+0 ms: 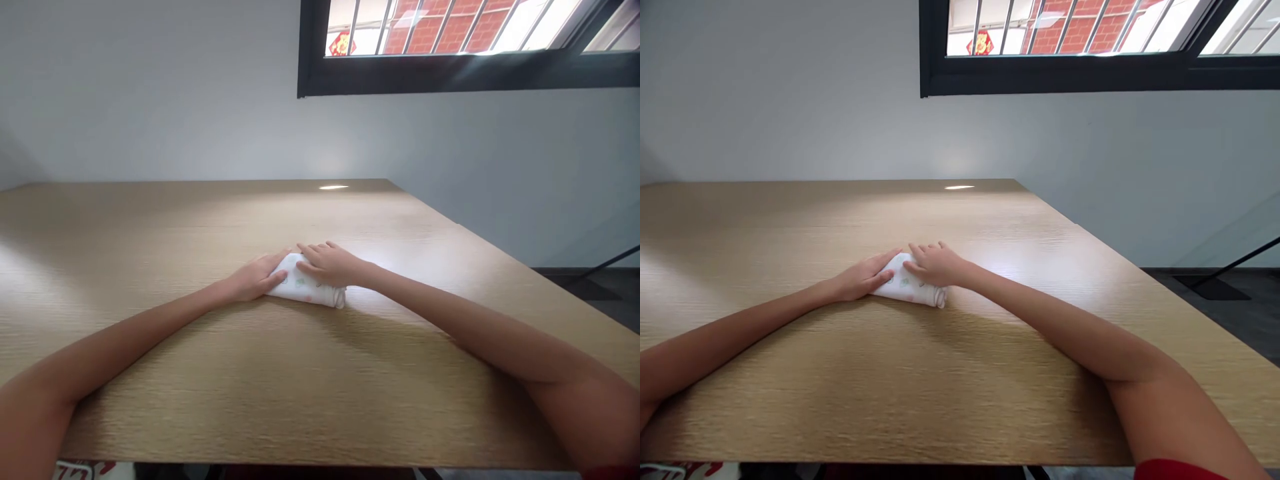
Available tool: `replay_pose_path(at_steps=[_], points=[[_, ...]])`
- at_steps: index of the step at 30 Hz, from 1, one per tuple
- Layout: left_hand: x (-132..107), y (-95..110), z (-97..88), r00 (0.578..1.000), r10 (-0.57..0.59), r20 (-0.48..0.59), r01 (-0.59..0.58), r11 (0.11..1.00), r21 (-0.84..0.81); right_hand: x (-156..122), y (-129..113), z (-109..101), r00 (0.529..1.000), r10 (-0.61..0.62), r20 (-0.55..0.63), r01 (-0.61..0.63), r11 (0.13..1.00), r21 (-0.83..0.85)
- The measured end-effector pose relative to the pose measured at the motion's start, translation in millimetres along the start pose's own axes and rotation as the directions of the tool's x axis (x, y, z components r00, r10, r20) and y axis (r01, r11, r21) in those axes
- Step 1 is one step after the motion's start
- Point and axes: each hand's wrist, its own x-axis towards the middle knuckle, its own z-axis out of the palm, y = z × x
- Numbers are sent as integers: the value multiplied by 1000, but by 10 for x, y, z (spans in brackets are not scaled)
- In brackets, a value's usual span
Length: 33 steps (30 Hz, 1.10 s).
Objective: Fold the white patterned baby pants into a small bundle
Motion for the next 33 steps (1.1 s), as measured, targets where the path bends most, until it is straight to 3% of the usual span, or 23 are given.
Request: replay_pose_path(at_steps=[4, 6, 8, 10, 13, 15, 19, 22, 23, 26, 28, 29, 31, 33], points=[[13, -79, -17, 999, -49, -17, 46, 989, -138, -16, 347, -137, 985, 158, 67, -169, 960, 225], [22, -113, -9, 995, -94, -44, 78, 956, -283, -82, 405, -302, 962, 184, 202, -238, 926, 293], [31, -136, -16, 991, -124, -43, 95, 902, -421, -154, 390, -449, 906, 127, 405, -276, 900, 337], [33, -146, -47, 988, -152, -4, 130, 855, -502, -196, 342, -516, 860, 23, 510, -237, 904, 357], [22, -144, -115, 978, -176, 111, 208, 791, -575, -174, 272, -445, 925, -101, 367, -60, 913, 403], [16, -132, -153, 974, -92, 209, 201, 776, -597, -125, 237, -334, 965, -129, 227, 10, 888, 459], [20, -63, -190, 922, 168, 349, 69, 815, -575, -51, 186, -149, 984, -115, 135, 20, 829, 559], [28, -9, -180, 893, 236, 384, 40, 807, -590, -41, 180, -104, 988, -129, 84, 59, 823, 565], [29, -1, -166, 900, 219, 377, 51, 807, -588, -44, 182, -106, 989, -135, 63, 79, 831, 550], [31, -9, -100, 986, 19, 169, 68, 867, -493, -69, 182, -158, 985, -171, 26, 137, 865, 482], [32, -22, -48, 996, -87, -2, 82, 945, -316, -107, 156, -223, 976, -211, 54, 164, 873, 459], [32, -23, -24, 994, -104, -36, 94, 974, -208, -133, 133, -260, 967, -239, 86, 176, 874, 453], [28, -3, 17, 995, -97, 2, 97, 995, -19, -199, 65, -339, 944, -278, 176, 184, 891, 415], [19, 64, 55, 996, -77, 50, 73, 995, 73, -277, -26, -421, 930, -228, 289, 135, 941, 309]])
